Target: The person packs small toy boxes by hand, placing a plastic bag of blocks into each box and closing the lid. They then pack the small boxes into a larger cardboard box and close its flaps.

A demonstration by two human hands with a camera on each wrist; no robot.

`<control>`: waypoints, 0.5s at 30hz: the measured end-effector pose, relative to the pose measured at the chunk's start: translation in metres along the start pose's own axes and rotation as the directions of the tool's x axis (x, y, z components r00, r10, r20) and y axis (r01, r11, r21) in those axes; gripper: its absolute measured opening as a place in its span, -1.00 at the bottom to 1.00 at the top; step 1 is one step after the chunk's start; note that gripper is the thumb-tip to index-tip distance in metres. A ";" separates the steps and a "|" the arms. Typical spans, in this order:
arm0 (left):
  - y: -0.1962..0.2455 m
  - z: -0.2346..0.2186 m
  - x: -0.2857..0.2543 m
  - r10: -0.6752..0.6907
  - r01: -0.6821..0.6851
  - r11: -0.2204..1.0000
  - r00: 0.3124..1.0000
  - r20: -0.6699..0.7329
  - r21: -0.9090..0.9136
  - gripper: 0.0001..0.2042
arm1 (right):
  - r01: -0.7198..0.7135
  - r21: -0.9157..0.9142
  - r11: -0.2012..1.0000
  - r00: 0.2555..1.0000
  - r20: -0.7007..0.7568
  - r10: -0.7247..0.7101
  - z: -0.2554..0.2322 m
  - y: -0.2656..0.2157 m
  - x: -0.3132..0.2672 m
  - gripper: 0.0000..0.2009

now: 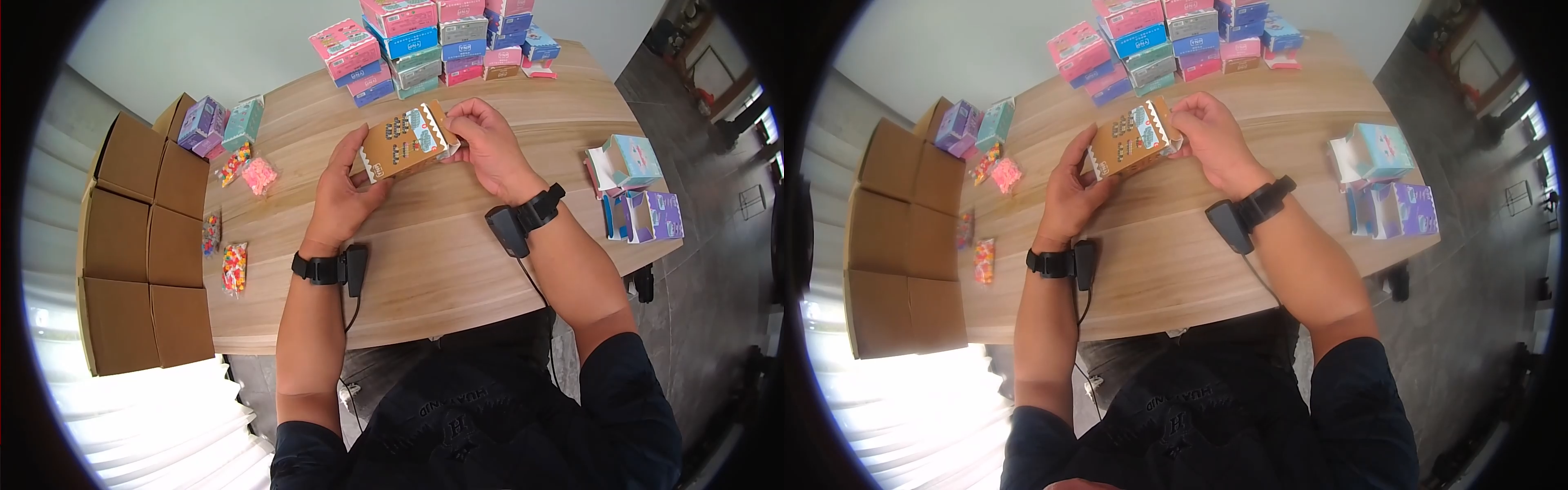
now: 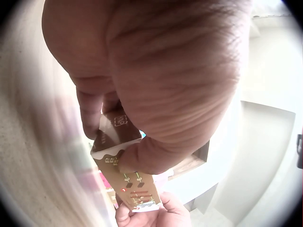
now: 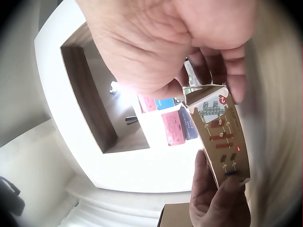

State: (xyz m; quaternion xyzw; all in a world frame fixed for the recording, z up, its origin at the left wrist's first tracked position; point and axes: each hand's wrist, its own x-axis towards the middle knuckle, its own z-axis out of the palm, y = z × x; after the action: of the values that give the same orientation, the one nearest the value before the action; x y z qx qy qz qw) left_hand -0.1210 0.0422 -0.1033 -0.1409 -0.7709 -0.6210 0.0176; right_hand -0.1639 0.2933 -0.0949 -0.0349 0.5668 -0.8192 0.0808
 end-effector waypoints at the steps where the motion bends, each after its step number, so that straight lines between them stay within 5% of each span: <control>1: 0.002 0.000 0.000 -0.003 0.003 1.000 1.000 0.001 -0.006 -0.18 | -0.007 -0.038 0.999 1.000 0.017 0.007 0.000 0.000 0.000 -0.86; 8: 0.000 0.001 0.001 -0.008 0.008 1.000 1.000 -0.004 -0.013 -0.17 | -0.079 -0.068 0.995 0.994 0.076 0.084 0.006 -0.012 -0.007 -0.87; 15: 0.003 0.005 0.003 -0.007 -0.012 0.944 0.999 -0.054 -0.330 -0.16 | -0.128 -0.105 0.986 0.972 0.183 0.145 -0.003 -0.007 -0.003 -0.79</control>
State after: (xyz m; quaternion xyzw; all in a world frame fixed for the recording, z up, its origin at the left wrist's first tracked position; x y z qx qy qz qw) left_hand -0.1220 0.0484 -0.1010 -0.1259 -0.6551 -0.7448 0.0156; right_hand -0.1618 0.2993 -0.0889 -0.0774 0.5947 -0.7776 0.1889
